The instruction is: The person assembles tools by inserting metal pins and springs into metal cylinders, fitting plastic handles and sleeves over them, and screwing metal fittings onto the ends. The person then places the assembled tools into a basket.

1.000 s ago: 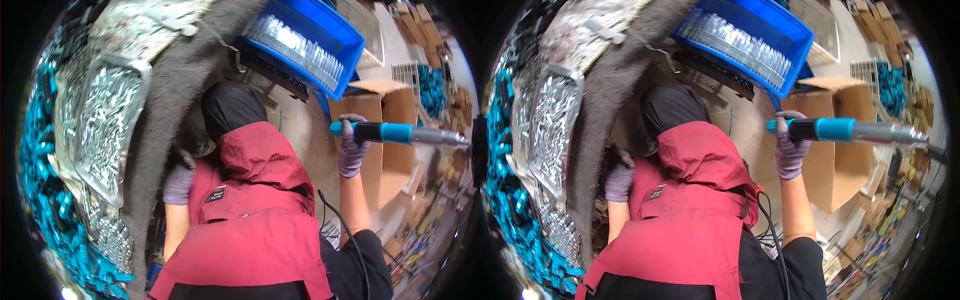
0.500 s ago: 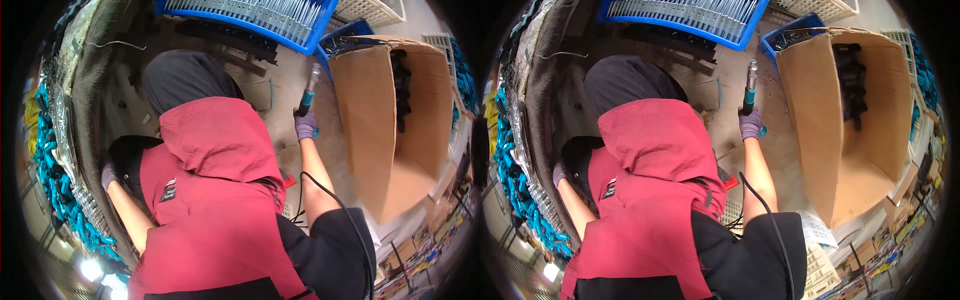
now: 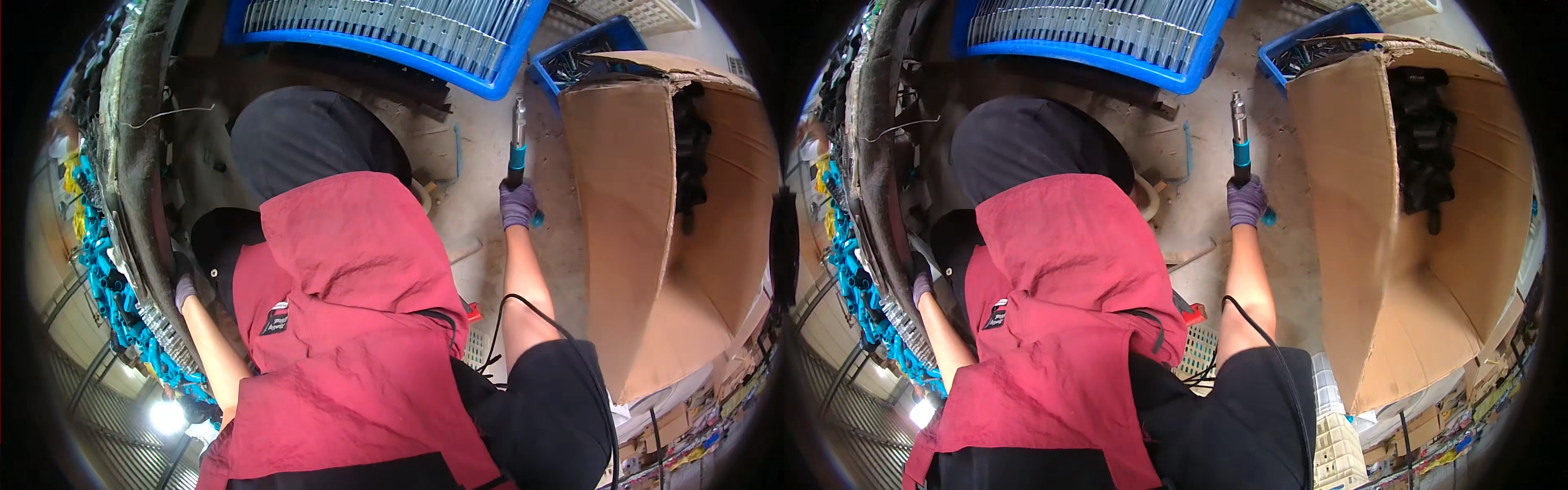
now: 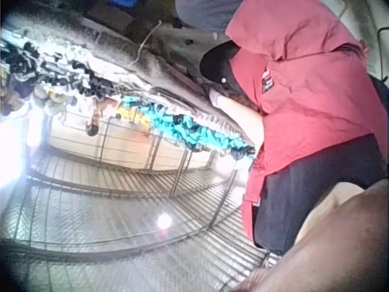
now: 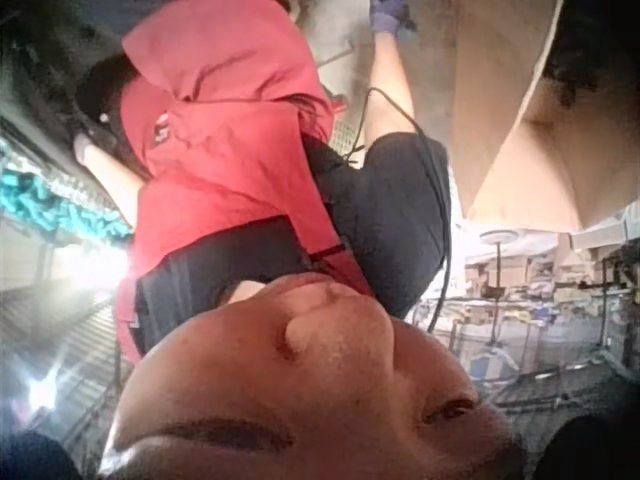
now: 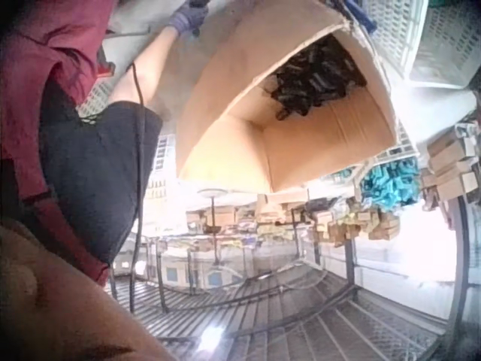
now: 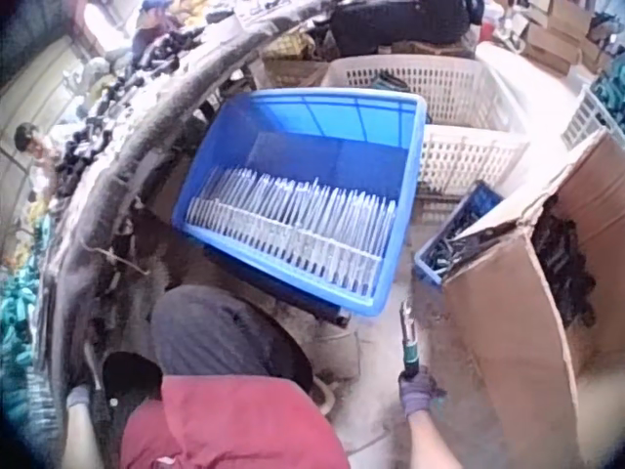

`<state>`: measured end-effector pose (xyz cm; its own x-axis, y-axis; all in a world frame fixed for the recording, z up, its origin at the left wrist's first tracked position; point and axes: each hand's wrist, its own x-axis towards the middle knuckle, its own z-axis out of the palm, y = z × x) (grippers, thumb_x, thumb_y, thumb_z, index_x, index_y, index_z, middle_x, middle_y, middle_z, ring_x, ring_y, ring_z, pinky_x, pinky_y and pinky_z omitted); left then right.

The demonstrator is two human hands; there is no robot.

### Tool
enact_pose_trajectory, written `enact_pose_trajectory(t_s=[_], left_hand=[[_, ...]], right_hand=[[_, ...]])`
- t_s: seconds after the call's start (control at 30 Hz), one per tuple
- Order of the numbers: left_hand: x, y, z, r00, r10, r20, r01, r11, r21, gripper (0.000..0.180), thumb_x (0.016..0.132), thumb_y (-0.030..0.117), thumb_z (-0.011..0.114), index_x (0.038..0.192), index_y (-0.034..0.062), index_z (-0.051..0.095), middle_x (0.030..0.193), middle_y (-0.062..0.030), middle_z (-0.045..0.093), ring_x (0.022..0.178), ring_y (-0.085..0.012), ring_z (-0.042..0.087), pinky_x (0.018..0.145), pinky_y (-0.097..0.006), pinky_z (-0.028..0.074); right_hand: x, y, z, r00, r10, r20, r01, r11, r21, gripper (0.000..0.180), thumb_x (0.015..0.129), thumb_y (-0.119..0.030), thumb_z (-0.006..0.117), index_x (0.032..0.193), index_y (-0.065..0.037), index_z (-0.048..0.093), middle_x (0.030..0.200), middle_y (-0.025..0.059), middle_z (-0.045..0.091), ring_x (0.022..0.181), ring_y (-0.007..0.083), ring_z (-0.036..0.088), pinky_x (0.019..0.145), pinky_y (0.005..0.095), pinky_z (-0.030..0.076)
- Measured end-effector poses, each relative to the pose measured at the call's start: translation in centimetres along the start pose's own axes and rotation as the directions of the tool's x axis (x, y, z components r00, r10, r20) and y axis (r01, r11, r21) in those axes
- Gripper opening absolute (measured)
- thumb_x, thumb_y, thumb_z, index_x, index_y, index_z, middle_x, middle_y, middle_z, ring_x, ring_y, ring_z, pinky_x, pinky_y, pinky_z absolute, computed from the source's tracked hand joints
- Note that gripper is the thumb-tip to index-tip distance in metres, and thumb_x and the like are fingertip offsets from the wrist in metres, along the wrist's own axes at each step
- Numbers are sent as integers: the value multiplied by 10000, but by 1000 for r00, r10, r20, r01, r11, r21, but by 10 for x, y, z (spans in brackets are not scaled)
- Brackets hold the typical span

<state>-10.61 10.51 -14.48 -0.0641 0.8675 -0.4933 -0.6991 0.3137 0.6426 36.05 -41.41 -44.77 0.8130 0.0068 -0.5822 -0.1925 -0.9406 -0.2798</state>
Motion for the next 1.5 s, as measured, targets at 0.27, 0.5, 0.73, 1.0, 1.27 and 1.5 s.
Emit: enact_pose_trajectory(t_s=[0.27,0.5,0.73,1.0,1.27,1.5], left_hand=[[-24,-21,-5,998,59,-29,-55,988,146,379,885,203,374,1182,10,508,1174,-143,541,1086,-270,505,923,-402,393],[-234,-215,137,582,-773,252,227,452,863,318,857,202,553,1095,-8,529,857,-97,597,822,-173,572,741,-286,464],[-319,-279,238,243,-770,590,-222,548,807,409,796,187,658,1127,20,484,899,-52,566,848,-129,555,789,-287,464],[-335,-179,326,-107,-498,860,-917,384,108,400,745,373,687,953,53,570,731,-144,605,695,-255,620,637,-356,471],[-291,-204,295,115,-760,639,-993,-80,82,317,791,356,613,962,93,571,767,-125,634,739,-288,622,655,-386,491],[-241,-264,227,143,-745,652,-988,-70,136,267,798,329,585,949,109,575,785,-143,637,749,-323,621,636,-439,486]], right_hand=[[-59,-17,-24,946,153,285,-144,988,-52,325,698,-340,578,808,-39,632,697,148,637,666,287,646,650,386,490],[-187,7,-116,956,-175,236,202,974,-98,366,634,-316,666,888,-60,606,778,141,642,756,303,630,678,390,491],[-241,-144,-255,467,-864,187,881,437,-179,394,633,-354,734,877,-74,601,775,115,629,740,283,615,685,376,482],[-344,-291,-412,-350,-894,-279,493,78,-867,443,653,-127,739,1060,-36,590,1097,124,560,1001,279,549,875,384,447],[-285,-318,-331,-274,-952,137,377,-237,-895,134,691,-259,596,683,-126,580,793,36,573,755,213,565,582,356,439],[-240,-301,-248,43,-974,222,570,-159,-806,137,696,-249,581,676,-118,615,682,76,587,668,234,598,573,378,465]])
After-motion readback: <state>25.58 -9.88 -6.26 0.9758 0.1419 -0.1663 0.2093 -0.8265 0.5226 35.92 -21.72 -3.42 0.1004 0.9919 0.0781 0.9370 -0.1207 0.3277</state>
